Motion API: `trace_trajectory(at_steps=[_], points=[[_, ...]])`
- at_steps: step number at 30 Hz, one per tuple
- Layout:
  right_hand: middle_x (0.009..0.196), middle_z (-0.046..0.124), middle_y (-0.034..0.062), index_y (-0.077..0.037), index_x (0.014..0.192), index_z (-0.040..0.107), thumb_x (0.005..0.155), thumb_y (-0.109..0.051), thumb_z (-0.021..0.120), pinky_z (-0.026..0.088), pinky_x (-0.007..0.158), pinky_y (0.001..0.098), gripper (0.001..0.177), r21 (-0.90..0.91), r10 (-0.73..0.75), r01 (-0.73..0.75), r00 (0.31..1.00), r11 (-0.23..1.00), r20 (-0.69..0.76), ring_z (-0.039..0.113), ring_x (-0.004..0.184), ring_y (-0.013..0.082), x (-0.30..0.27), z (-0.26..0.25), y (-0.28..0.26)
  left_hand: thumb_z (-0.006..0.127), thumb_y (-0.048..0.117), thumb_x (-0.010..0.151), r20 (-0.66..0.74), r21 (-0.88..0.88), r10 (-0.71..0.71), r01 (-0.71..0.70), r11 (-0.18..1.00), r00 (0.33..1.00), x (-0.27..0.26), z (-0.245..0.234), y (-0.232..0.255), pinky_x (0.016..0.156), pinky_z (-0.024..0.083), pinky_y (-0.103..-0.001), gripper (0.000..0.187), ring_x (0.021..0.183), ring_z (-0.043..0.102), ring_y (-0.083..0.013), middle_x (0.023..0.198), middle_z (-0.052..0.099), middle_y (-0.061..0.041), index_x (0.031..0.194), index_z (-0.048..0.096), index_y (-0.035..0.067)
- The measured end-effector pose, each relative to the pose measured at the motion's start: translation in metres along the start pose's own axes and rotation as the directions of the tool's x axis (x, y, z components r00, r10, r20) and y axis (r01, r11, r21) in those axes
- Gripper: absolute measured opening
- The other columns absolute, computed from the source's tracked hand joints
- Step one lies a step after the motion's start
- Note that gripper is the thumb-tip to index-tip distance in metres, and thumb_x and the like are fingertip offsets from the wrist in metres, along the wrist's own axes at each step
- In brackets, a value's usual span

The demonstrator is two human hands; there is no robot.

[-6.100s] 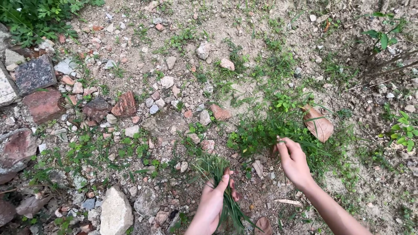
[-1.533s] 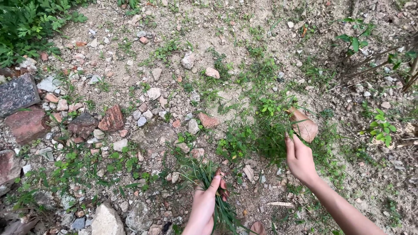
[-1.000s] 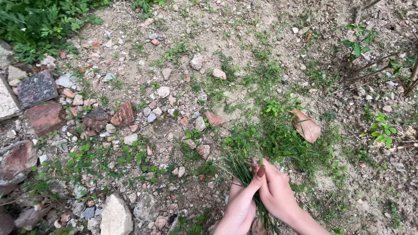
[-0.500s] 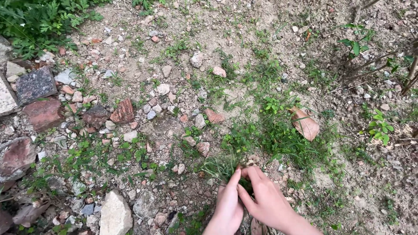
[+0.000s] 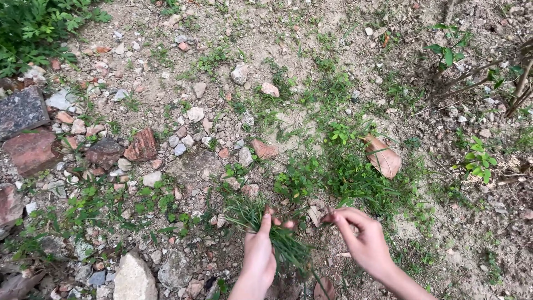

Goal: Pulling small weeds and grass from the ground by hand

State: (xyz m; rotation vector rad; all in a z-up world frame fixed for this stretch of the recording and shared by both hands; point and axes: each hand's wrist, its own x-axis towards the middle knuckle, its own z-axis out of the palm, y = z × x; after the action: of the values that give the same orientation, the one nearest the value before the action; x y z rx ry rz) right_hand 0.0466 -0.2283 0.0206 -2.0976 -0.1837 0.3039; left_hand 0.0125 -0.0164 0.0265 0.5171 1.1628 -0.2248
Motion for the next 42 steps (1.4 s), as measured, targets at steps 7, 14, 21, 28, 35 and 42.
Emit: trace_trajectory(at_steps=[7,14,21,28,35,42], points=[[0.109,0.079,0.0072,-0.011,0.116,0.073,0.095,-0.026,0.06,0.037,0.035,0.0199,0.028,-0.227,0.234,-0.249,0.968,0.941,-0.092,0.044,0.039,0.0077,0.053,-0.014,0.053,0.053,0.021,0.105,0.007,0.121,-0.009,0.008,0.993,1.0,0.001,0.0,0.015,0.079,0.05,-0.04,0.026,0.071,0.054,-0.0234,0.087,0.058,-0.01,0.118,0.067,0.004],[0.135,0.064,0.0098,-0.013,0.136,0.058,0.097,-0.02,0.053,0.049,0.102,0.0456,0.04,-0.525,-0.066,0.113,0.992,0.844,0.108,0.058,0.124,0.0265,0.123,-0.02,0.078,0.051,0.026,0.104,0.062,0.295,0.023,-0.04,0.955,0.998,0.005,0.019,0.022,0.106,0.043,-0.048,0.025,0.07,0.061,-0.0216,0.086,0.065,-0.006,0.115,0.066,0.01],[0.118,0.065,0.0082,-0.015,0.139,0.05,0.097,-0.047,0.048,0.046,0.086,0.0432,0.053,-0.943,-0.017,0.244,0.969,0.228,0.247,0.056,0.106,0.0249,0.142,-0.027,0.129,0.052,0.024,0.105,0.04,0.277,0.02,-0.03,0.961,0.999,0.007,0.038,0.009,0.104,0.046,-0.046,0.025,0.067,0.061,-0.0228,0.086,0.065,-0.008,0.114,0.069,0.008],[0.103,0.071,0.01,-0.013,0.11,0.053,0.103,-0.057,0.033,0.048,0.084,0.0435,0.049,-0.966,0.175,0.154,0.966,0.208,0.192,0.066,0.093,0.0265,0.145,-0.017,0.128,0.054,0.029,0.102,0.052,0.319,0.011,-0.027,0.947,0.999,0.017,0.035,-0.007,0.123,0.027,-0.053,0.029,0.077,0.067,-0.0218,0.082,0.065,-0.005,0.118,0.071,0.012],[0.103,0.072,0.0117,-0.012,0.132,0.045,0.098,0.001,0.033,0.052,0.096,0.0449,0.039,-0.942,0.335,0.128,0.913,0.309,0.234,0.065,0.105,0.0294,0.144,-0.015,0.139,0.054,0.028,0.102,0.056,0.34,0.026,-0.043,0.939,0.998,0.015,0.036,-0.011,0.125,0.021,-0.053,0.029,0.088,0.07,-0.0221,0.082,0.066,-0.005,0.116,0.072,0.011],[0.118,0.064,0.0171,-0.01,0.125,0.045,0.099,-0.067,0.025,0.052,0.093,0.0465,0.066,-0.954,0.351,-0.047,0.934,0.296,0.063,0.064,0.108,0.0311,0.129,-0.015,0.107,0.057,0.03,0.101,0.07,0.353,0.04,-0.062,0.934,0.997,0.015,0.031,-0.013,0.127,0.017,-0.055,0.025,0.085,0.071,-0.0235,0.083,0.066,-0.005,0.111,0.073,0.014]])
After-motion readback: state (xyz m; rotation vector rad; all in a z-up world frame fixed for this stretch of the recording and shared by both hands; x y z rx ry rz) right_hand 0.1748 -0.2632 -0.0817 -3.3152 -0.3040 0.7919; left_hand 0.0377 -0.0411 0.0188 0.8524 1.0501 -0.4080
